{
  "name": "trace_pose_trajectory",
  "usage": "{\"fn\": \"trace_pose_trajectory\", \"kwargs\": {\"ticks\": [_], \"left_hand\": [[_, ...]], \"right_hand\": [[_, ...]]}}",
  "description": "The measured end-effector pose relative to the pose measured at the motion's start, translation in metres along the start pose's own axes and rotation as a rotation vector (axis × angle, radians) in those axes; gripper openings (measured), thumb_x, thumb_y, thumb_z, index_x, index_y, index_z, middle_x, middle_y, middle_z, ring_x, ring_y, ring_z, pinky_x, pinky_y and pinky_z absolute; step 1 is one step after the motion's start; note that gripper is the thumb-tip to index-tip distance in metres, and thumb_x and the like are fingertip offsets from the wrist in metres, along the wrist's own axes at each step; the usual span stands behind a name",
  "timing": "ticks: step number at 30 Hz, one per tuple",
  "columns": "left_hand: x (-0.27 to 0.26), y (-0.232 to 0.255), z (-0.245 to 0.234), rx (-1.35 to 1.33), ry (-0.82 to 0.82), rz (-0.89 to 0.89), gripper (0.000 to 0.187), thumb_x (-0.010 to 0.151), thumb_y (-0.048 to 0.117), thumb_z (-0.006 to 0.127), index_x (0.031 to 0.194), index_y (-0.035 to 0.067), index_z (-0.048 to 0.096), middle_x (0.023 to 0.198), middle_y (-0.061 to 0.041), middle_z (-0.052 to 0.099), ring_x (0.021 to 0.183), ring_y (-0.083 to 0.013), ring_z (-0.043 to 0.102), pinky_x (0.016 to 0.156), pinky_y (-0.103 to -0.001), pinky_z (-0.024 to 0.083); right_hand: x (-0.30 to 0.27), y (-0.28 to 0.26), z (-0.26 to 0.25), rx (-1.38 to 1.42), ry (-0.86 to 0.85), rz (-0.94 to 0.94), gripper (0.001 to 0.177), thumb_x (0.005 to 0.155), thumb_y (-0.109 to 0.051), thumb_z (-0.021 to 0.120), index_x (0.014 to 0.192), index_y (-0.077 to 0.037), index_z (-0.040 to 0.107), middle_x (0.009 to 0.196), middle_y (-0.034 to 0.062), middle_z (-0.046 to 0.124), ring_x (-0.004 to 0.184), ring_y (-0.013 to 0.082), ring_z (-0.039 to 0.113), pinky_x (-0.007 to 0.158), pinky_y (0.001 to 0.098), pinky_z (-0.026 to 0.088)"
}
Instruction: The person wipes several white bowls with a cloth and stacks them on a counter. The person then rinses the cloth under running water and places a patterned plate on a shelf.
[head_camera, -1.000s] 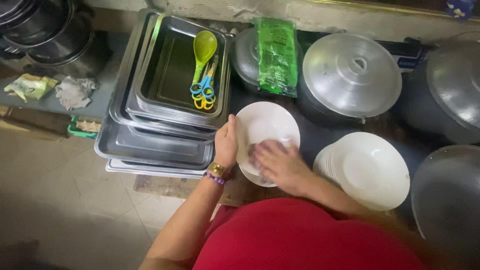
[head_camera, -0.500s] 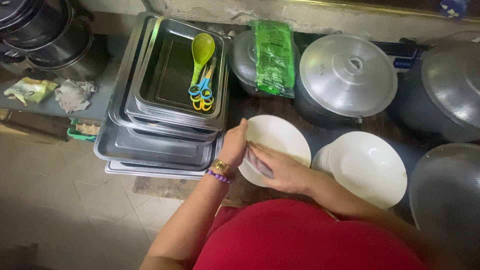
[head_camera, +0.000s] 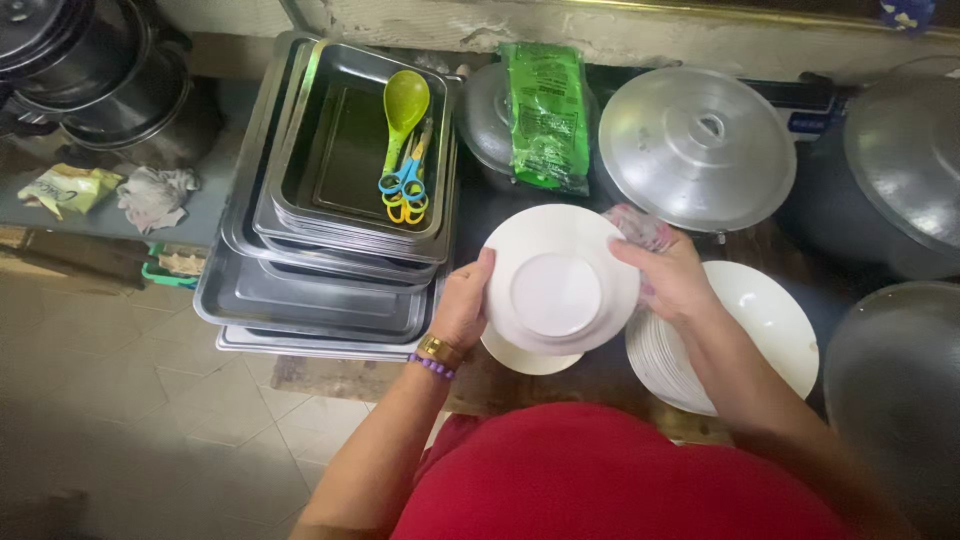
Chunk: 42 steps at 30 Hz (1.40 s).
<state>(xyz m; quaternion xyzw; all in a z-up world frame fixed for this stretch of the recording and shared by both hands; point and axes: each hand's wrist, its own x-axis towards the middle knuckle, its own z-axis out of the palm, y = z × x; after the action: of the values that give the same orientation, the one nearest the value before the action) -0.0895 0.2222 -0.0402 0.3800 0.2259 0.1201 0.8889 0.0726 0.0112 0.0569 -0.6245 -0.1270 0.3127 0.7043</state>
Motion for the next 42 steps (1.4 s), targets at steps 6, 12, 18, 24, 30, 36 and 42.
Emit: {"fn": "trace_pose_trajectory", "kwargs": {"ticks": [6,12,18,24,30,36,42], "left_hand": [[-0.016,0.016,0.021,0.762,0.239,0.205,0.057,0.104,0.045,0.064,0.075,-0.004,0.070,0.062,-0.009,0.059,0.055,-0.0159,0.052,0.052,-0.036,0.043],[-0.026,0.005,0.079,0.668,0.255,0.399,0.050,0.102,0.041,0.055,0.077,0.000,0.067,0.059,-0.013,0.061,0.053,-0.0170,0.054,0.054,-0.035,0.050],[-0.051,0.007,0.101,0.819,0.103,0.340,0.042,0.100,0.034,0.054,0.079,0.001,0.067,0.058,-0.017,0.061,0.050,-0.0226,0.057,0.053,-0.040,0.049],[-0.024,0.005,0.091,0.800,0.268,0.555,0.053,0.108,0.039,0.049,0.080,-0.003,0.065,0.064,-0.019,0.059,0.055,-0.0271,0.054,0.058,-0.042,0.046],[0.005,0.023,0.061,0.321,0.550,0.242,0.066,0.107,0.048,0.044,0.088,-0.009,0.070,0.078,-0.017,0.072,0.068,-0.0221,0.062,0.063,-0.040,0.052],[0.003,0.047,0.044,-0.270,0.197,0.147,0.054,0.099,0.044,0.053,0.123,-0.003,0.065,0.115,-0.012,0.072,0.098,-0.0216,0.073,0.084,-0.037,0.060],[0.001,0.026,0.042,0.200,0.066,0.142,0.050,0.102,0.042,0.057,0.108,-0.005,0.073,0.093,-0.008,0.073,0.077,-0.0139,0.065,0.069,-0.033,0.054]], "right_hand": [[-0.012,0.010,0.020,-0.759,0.220,-0.418,0.056,0.080,-0.015,0.088,0.130,0.000,0.068,0.118,0.0141,0.076,0.103,0.0199,0.071,0.093,0.0331,0.055],[-0.040,0.034,0.070,-1.168,0.124,-1.028,0.056,0.096,-0.018,0.063,0.146,0.001,0.049,0.144,0.0234,0.061,0.129,0.0375,0.064,0.105,0.0416,0.052],[0.005,0.009,0.064,-0.730,0.210,-0.111,0.048,0.115,-0.030,0.046,0.130,0.013,0.062,0.118,0.0346,0.064,0.099,0.0489,0.066,0.084,0.0513,0.051],[-0.015,0.015,0.086,-0.762,0.131,-0.611,0.033,0.104,-0.019,0.055,0.132,-0.006,0.064,0.125,0.0175,0.068,0.112,0.0354,0.064,0.099,0.0425,0.051],[-0.056,0.043,0.082,-1.101,-0.058,-1.029,0.041,0.098,-0.019,0.057,0.135,-0.003,0.063,0.149,0.0179,0.057,0.150,0.0354,0.039,0.128,0.0534,0.016],[-0.043,0.044,0.056,-0.552,0.080,-0.649,0.049,0.107,-0.026,0.045,0.151,-0.006,0.052,0.140,0.0224,0.064,0.092,0.0285,0.056,0.079,0.0424,0.044],[0.025,0.013,0.033,-0.658,0.132,-0.174,0.043,0.109,-0.027,0.046,0.139,-0.013,0.072,0.105,0.0233,0.072,0.074,0.0238,0.062,0.066,0.0363,0.053]]}}
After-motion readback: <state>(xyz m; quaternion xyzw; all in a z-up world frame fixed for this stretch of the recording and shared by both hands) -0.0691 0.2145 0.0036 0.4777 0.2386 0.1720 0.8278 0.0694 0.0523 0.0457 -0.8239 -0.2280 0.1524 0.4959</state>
